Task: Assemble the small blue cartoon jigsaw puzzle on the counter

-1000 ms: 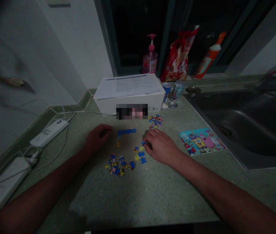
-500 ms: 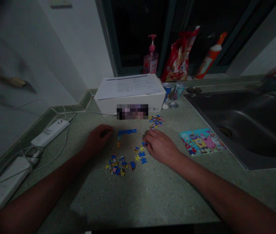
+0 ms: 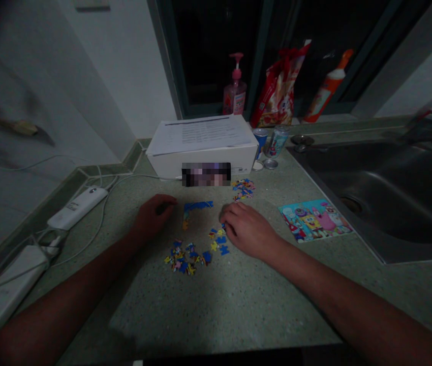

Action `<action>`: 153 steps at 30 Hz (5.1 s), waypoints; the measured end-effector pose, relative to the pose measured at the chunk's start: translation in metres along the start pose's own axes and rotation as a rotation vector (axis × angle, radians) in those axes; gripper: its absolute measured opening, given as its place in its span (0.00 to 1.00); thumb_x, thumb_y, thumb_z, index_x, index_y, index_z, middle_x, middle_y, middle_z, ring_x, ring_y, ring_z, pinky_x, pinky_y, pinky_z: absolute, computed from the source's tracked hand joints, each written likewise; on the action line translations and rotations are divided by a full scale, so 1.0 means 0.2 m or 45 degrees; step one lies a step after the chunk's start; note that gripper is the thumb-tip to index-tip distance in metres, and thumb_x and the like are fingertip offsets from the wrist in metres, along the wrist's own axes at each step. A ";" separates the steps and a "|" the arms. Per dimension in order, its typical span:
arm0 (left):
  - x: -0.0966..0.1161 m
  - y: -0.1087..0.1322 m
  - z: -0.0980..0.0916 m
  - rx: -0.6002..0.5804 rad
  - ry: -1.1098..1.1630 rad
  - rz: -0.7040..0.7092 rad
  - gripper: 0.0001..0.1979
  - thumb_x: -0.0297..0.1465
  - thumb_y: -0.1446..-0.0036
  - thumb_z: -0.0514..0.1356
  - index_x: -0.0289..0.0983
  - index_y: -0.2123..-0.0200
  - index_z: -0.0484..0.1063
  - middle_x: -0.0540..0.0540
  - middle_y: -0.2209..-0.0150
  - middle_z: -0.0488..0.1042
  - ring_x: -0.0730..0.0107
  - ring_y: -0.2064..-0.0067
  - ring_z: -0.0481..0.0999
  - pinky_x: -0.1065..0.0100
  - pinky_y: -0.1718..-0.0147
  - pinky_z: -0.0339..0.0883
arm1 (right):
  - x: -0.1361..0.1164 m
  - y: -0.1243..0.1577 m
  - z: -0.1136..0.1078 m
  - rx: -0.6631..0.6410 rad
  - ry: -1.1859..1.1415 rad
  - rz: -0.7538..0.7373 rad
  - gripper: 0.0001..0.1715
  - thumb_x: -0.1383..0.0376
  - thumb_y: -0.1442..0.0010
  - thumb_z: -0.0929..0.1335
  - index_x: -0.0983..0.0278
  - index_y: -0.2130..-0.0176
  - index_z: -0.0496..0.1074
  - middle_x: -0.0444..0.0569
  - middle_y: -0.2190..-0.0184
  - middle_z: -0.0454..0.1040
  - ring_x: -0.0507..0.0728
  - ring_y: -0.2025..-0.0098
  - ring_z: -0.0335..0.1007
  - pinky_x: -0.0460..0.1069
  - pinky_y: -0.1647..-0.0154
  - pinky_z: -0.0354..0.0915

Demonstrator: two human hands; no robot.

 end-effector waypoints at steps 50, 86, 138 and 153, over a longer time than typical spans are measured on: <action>0.01 0.00 0.00 0.002 -0.008 0.018 0.08 0.28 0.38 0.61 0.41 0.58 0.79 0.43 0.55 0.83 0.56 0.50 0.81 0.51 0.43 0.74 | -0.21 0.02 0.02 -0.180 -0.193 -0.393 0.13 0.62 0.30 0.72 0.63 0.48 0.80 0.59 0.38 0.76 0.68 0.33 0.69 0.65 0.32 0.67; -0.01 0.00 0.01 0.003 -0.012 0.024 0.08 0.28 0.37 0.61 0.41 0.58 0.79 0.43 0.55 0.82 0.56 0.51 0.81 0.53 0.45 0.75 | -0.21 0.03 0.04 -0.160 -0.230 -0.188 0.15 0.59 0.37 0.78 0.63 0.55 0.78 0.61 0.38 0.76 0.70 0.34 0.71 0.68 0.33 0.68; 0.02 0.00 0.00 -0.016 -0.033 0.000 0.09 0.25 0.38 0.61 0.42 0.58 0.79 0.44 0.55 0.83 0.57 0.50 0.81 0.52 0.44 0.75 | -0.19 0.00 0.07 0.036 -0.233 -0.155 0.23 0.73 0.36 0.66 0.61 0.45 0.77 0.58 0.41 0.78 0.67 0.36 0.73 0.69 0.35 0.71; 0.02 0.00 0.00 -0.026 -0.023 0.011 0.09 0.25 0.38 0.61 0.42 0.59 0.80 0.44 0.55 0.83 0.56 0.50 0.81 0.52 0.43 0.75 | -0.19 0.01 0.08 -0.022 -0.241 -0.170 0.09 0.67 0.30 0.69 0.62 0.50 0.78 0.59 0.42 0.77 0.67 0.36 0.72 0.67 0.35 0.70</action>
Point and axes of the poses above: each hand's wrist, its own y-axis away from the middle knuckle, its own z-axis out of the palm, x = y × z, the point moved 1 cm from there along -y, towards the middle knuckle
